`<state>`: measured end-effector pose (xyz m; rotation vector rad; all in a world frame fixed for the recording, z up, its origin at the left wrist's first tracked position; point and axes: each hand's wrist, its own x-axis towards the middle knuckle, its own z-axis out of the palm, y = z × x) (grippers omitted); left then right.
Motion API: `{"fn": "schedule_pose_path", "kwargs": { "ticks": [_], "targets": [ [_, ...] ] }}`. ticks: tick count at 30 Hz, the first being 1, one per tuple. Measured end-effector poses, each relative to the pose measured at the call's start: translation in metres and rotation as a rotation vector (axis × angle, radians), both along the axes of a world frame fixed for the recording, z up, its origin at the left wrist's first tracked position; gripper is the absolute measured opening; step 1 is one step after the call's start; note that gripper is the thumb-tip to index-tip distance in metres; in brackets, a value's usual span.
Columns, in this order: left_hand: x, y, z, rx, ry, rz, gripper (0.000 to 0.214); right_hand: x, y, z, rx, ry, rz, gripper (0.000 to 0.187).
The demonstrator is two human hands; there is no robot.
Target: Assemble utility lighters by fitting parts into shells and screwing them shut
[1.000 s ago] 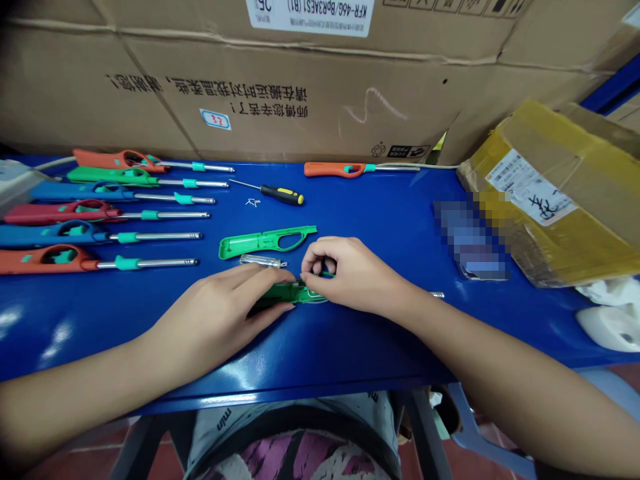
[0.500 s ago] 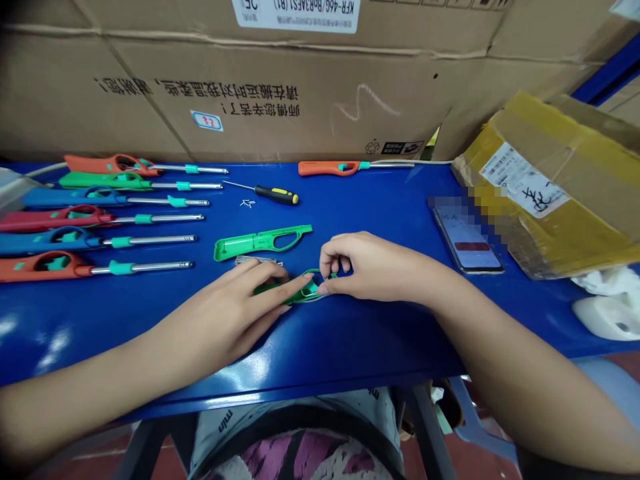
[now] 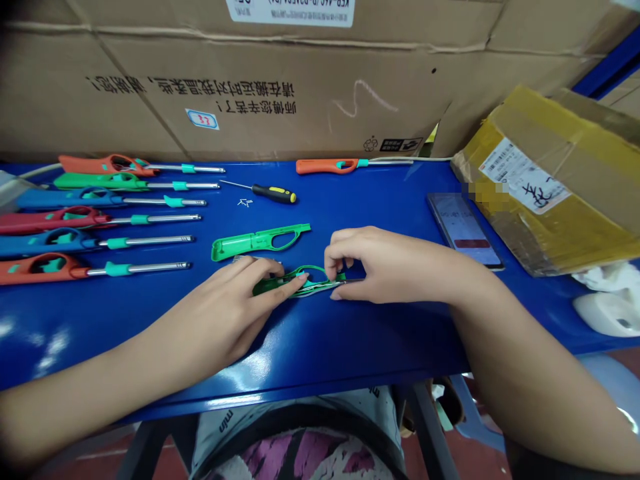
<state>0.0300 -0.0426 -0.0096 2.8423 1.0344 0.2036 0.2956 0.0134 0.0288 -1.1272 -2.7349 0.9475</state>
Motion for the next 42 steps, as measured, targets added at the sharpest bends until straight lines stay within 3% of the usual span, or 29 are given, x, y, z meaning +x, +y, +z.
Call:
{"fn": "schedule_pose_path", "kwargs": {
  "ticks": [16, 31, 42],
  "targets": [
    [-0.001, 0.001, 0.0, 0.004, 0.008, 0.002, 0.062, 0.006, 0.005, -0.004, 0.031, -0.135, -0.084, 0.016],
    [-0.001, 0.002, 0.001, 0.018, 0.013, -0.008, 0.062, 0.01, 0.01, -0.006, -0.023, -0.08, -0.004, 0.021],
    [-0.003, 0.004, -0.001, 0.058, 0.047, -0.006, 0.063, 0.007, 0.006, 0.003, -0.074, -0.175, 0.006, 0.022]
  ]
}}
